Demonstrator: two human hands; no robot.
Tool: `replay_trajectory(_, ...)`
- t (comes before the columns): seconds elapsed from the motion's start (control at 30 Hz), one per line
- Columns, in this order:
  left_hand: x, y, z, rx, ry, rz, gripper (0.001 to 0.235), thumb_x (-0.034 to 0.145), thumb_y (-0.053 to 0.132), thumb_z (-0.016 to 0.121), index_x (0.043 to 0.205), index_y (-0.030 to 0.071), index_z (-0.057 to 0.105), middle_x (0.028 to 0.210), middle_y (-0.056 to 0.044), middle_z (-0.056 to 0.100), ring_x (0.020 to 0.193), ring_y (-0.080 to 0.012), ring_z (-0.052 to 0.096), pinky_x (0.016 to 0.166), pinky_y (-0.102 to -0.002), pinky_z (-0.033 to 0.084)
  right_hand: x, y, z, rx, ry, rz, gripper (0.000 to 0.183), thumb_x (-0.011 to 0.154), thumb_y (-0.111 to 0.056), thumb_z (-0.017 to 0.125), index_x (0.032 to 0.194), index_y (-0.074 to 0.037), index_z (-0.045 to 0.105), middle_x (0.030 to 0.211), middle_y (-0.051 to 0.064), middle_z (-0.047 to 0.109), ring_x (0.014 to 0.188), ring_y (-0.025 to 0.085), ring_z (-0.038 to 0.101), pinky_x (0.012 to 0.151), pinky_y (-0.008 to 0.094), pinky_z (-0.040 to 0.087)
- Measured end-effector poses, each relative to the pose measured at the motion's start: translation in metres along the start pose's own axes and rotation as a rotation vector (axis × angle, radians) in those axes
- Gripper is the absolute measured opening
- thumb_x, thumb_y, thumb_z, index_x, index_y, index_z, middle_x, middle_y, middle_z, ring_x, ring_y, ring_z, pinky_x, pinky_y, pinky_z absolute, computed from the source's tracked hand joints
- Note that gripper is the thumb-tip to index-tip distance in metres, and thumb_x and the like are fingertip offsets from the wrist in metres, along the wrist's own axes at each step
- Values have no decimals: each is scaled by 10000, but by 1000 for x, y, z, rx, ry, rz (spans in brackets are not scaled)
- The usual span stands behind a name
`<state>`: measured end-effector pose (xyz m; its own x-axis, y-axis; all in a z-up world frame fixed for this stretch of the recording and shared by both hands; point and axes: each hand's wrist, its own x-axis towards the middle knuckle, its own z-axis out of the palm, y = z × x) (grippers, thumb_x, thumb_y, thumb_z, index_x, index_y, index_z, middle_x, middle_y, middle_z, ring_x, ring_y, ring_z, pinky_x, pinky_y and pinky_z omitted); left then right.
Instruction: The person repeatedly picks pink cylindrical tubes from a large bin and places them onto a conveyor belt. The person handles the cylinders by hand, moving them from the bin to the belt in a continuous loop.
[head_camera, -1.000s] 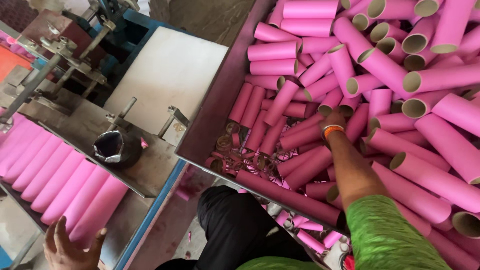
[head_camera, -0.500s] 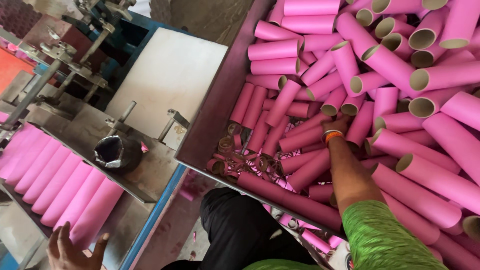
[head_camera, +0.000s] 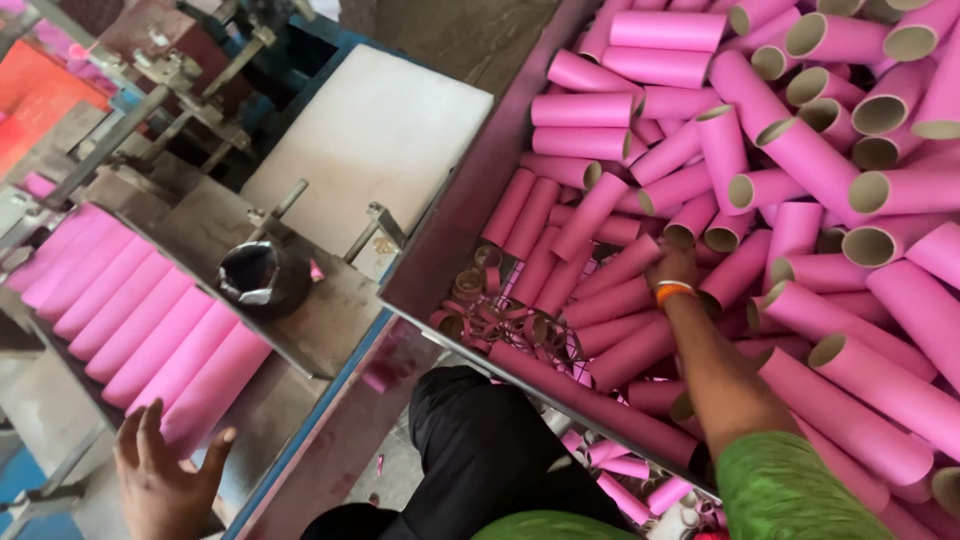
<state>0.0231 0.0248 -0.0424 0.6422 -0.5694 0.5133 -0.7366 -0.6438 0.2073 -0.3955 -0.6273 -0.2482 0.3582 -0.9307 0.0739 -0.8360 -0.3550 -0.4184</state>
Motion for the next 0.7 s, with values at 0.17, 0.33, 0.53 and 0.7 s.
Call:
replay_trajectory(0.17,6,20,-13,-63,22,-75,824,820,441,829,1458,-7,563,1424,-265,551,1296,-447,548,1065,-509,481,-52,-65,2,-150,258,-376,623,723,-195,694,1338,-118,635,1349,215,597,894,453,673,746,517,538)
replay_trajectory(0.33,7,27,-17,-85,7,-137,783,818,449,834,1408,-5,590,1414,-267,565,1295,-456,540,1088,-513,454,-77,-105,12,-230,-29,-653,130,941,-240,641,1051,-175,663,1430,101,656,825,353,712,708,474,564)
replay_trajectory(0.53,8,29,-19,-185,27,-172,811,801,457,827,1412,-3,556,1398,-259,557,1262,-463,535,1051,-521,452,-39,-112,-20,-265,-191,-580,306,1067,-297,474,1212,-180,717,1204,185,719,994,411,711,856,552,546)
replay_trajectory(0.7,10,29,-16,-289,35,-204,799,824,468,811,1421,16,533,1411,-274,532,1286,-466,517,1067,-519,445,10,-155,-138,174,102,-619,63,1129,-76,640,1111,-70,700,962,142,721,867,214,680,816,355,540)
